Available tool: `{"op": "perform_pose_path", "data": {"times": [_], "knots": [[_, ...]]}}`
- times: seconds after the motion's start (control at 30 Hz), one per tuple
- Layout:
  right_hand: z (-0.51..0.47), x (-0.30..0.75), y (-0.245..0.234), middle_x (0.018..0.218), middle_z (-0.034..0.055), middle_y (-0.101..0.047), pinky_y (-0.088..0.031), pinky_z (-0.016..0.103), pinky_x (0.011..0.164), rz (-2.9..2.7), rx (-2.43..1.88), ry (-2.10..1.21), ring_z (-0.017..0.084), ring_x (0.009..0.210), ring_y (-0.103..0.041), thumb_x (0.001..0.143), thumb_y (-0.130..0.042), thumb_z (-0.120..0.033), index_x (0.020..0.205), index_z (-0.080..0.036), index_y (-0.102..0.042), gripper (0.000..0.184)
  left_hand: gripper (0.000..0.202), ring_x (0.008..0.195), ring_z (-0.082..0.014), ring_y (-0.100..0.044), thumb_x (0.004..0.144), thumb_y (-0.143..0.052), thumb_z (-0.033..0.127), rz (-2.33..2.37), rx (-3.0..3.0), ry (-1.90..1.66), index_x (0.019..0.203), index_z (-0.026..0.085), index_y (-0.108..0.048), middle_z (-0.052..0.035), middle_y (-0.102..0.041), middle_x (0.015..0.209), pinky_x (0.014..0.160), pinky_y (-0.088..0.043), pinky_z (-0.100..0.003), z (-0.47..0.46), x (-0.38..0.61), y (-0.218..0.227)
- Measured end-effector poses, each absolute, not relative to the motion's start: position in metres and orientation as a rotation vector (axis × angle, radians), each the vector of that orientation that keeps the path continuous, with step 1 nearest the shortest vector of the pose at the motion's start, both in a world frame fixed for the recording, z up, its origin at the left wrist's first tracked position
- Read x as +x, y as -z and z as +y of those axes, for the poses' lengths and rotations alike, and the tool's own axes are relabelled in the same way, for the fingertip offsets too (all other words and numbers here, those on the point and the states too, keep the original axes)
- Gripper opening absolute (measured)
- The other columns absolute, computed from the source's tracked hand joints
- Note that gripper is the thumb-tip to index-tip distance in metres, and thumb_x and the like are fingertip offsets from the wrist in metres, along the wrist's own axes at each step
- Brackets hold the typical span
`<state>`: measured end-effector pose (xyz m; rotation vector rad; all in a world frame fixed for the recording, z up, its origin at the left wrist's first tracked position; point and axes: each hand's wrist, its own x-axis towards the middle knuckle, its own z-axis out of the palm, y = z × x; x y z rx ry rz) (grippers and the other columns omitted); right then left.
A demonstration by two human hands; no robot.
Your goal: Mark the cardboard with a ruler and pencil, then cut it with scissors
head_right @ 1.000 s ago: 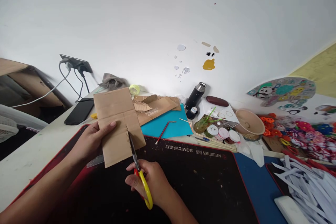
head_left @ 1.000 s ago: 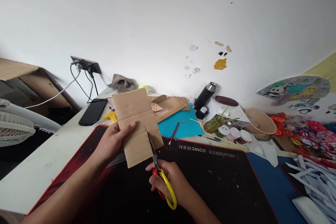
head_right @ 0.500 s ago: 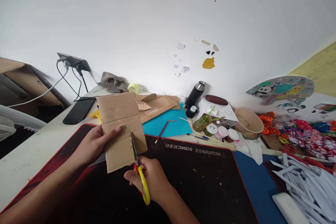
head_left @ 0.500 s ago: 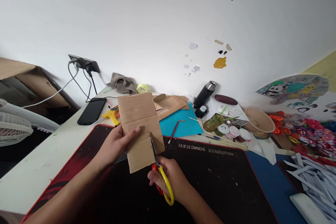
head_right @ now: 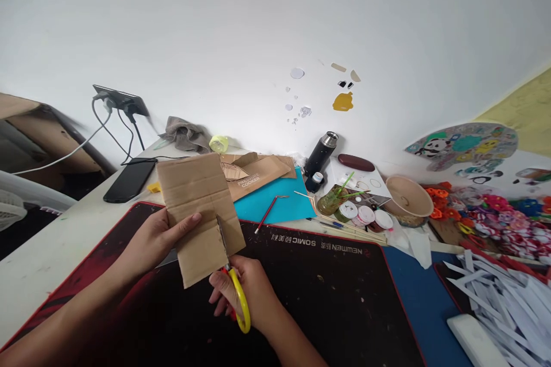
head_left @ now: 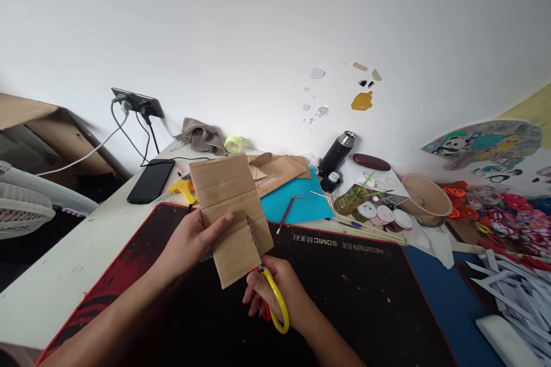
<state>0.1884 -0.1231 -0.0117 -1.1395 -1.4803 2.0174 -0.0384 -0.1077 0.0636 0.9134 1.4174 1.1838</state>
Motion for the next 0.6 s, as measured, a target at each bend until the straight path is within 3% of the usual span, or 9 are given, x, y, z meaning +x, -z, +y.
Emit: {"op": "perform_pose_path", "data": {"times": [0.1, 0.27, 0.4, 0.5, 0.6], "knots": [[-0.121, 0.189, 0.010, 0.074, 0.0016, -0.074, -0.035, 0.018, 0.035, -1.477, -1.154, -1.988, 0.010, 0.041, -0.056, 0.084, -0.075, -0.085, 0.103, -0.017, -0.067, 0.071, 0.073, 0.098, -0.0413, -0.083, 0.064, -0.089, 0.082, 1.476, 0.959, -1.176, 0.101, 0.020, -0.077, -0.0149, -0.087, 0.106, 0.080, -0.070, -0.046, -0.108, -0.037, -0.065], [-0.118, 0.191, -0.001, 0.067, -0.0009, -0.070, -0.033, 0.017, 0.035, -1.536, -1.181, -1.904, 0.007, 0.039, -0.049, 0.086, -0.076, -0.081, 0.093, -0.018, -0.065, 0.064, 0.065, 0.089, -0.0398, -0.082, 0.069, -0.082, 0.085, 1.661, 1.150, -1.178, 0.088, 0.023, -0.074, -0.0121, -0.087, 0.094, 0.072, -0.068, -0.042, -0.109, -0.037, -0.062], [-0.117, 0.193, -0.001, 0.065, -0.0011, -0.068, -0.031, 0.018, 0.034, -1.550, -1.166, -1.898, 0.008, 0.037, -0.047, 0.086, -0.073, -0.084, 0.094, -0.018, -0.065, 0.067, 0.068, 0.092, -0.0373, -0.082, 0.072, -0.083, 0.081, 1.491, 1.023, -1.111, 0.099, 0.020, -0.075, -0.0129, -0.087, 0.100, 0.072, -0.068, -0.041, -0.108, -0.036, -0.056], [-0.118, 0.194, -0.001, 0.062, -0.0012, -0.066, -0.030, 0.018, 0.035, -1.558, -1.126, -1.872, 0.007, 0.037, -0.046, 0.083, -0.074, -0.087, 0.089, -0.019, -0.063, 0.070, 0.069, 0.078, -0.0305, -0.080, 0.073, -0.087, 0.077, 1.348, 0.898, -1.083, 0.104, 0.016, -0.074, -0.0128, -0.085, 0.094, 0.058, -0.062, -0.033, -0.108, -0.034, -0.051], [-0.119, 0.195, -0.003, 0.059, -0.0021, -0.063, -0.030, 0.020, 0.036, -1.547, -1.084, -1.867, 0.008, 0.037, -0.046, 0.077, -0.076, -0.091, 0.087, -0.019, -0.064, 0.073, 0.069, 0.055, -0.0199, -0.069, 0.067, -0.093, 0.074, 1.266, 0.761, -1.088, 0.097, 0.015, -0.074, -0.0092, -0.080, 0.079, 0.039, -0.044, -0.023, -0.107, -0.029, -0.049]]}}
